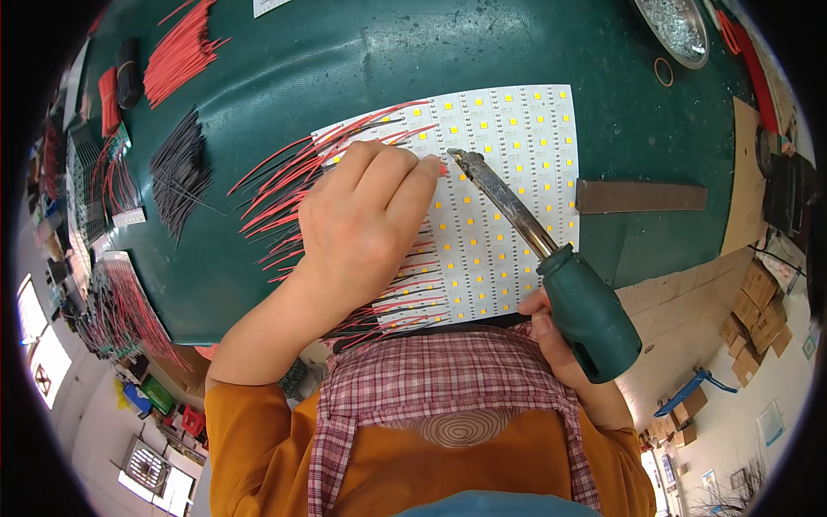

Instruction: Soldering red and black wires onto LED circuit boards at a workbench.

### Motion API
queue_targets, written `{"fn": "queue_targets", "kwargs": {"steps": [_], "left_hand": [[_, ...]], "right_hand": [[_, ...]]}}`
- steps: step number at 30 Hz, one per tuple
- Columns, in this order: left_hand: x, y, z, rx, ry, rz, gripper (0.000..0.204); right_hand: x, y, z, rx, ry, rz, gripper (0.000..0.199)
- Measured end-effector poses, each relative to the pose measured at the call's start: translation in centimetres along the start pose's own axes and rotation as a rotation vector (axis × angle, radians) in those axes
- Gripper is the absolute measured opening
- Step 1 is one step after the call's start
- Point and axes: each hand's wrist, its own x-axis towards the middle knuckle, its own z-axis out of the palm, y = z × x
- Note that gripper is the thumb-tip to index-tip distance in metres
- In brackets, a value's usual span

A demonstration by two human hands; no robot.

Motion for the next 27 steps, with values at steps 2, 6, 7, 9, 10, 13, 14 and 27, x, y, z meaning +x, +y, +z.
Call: {"fn": "queue_targets", "kwargs": {"steps": [2,6,7,9,10,13,14,27], "left_hand": [[0.0,-0.1,0.2,-0.002,0.005,-0.015,0.025],[0.1,-0.2,0.3,0.05,0.027,-0.006,0.024],[0.2,-0.1,0.3,0.065,0.025,-0.005,0.024],[0.2,-0.1,0.4,0.07,0.02,-0.004,0.025],[0.3,-0.1,0.4,0.075,0.017,-0.002,0.025],[0.3,-0.1,0.3,0.081,0.007,-0.002,0.025],[0.4,-0.1,0.3,0.081,0.008,-0.001,0.025],[0.2,-0.8,0.8,0.108,0.037,0.072,0.027]], "right_hand": [[-0.2,0.0,0.1,0.336,0.011,0.087,0.04],[0.1,0.4,0.0,-0.11,-0.008,-0.001,0.039],[0.3,0.6,-0.1,-0.253,-0.014,-0.099,0.038],[0.4,0.8,-0.4,-0.09,-0.068,-0.129,0.03],[0.4,0.9,-0.6,-0.036,-0.086,-0.139,0.029],[0.6,1.0,-1.3,-0.33,-0.209,-0.226,0.025],[0.7,1.0,-1.4,-0.356,-0.2,-0.243,0.023],[0.5,-0.2,-0.4,-0.118,0.028,-0.112,0.021]]}}
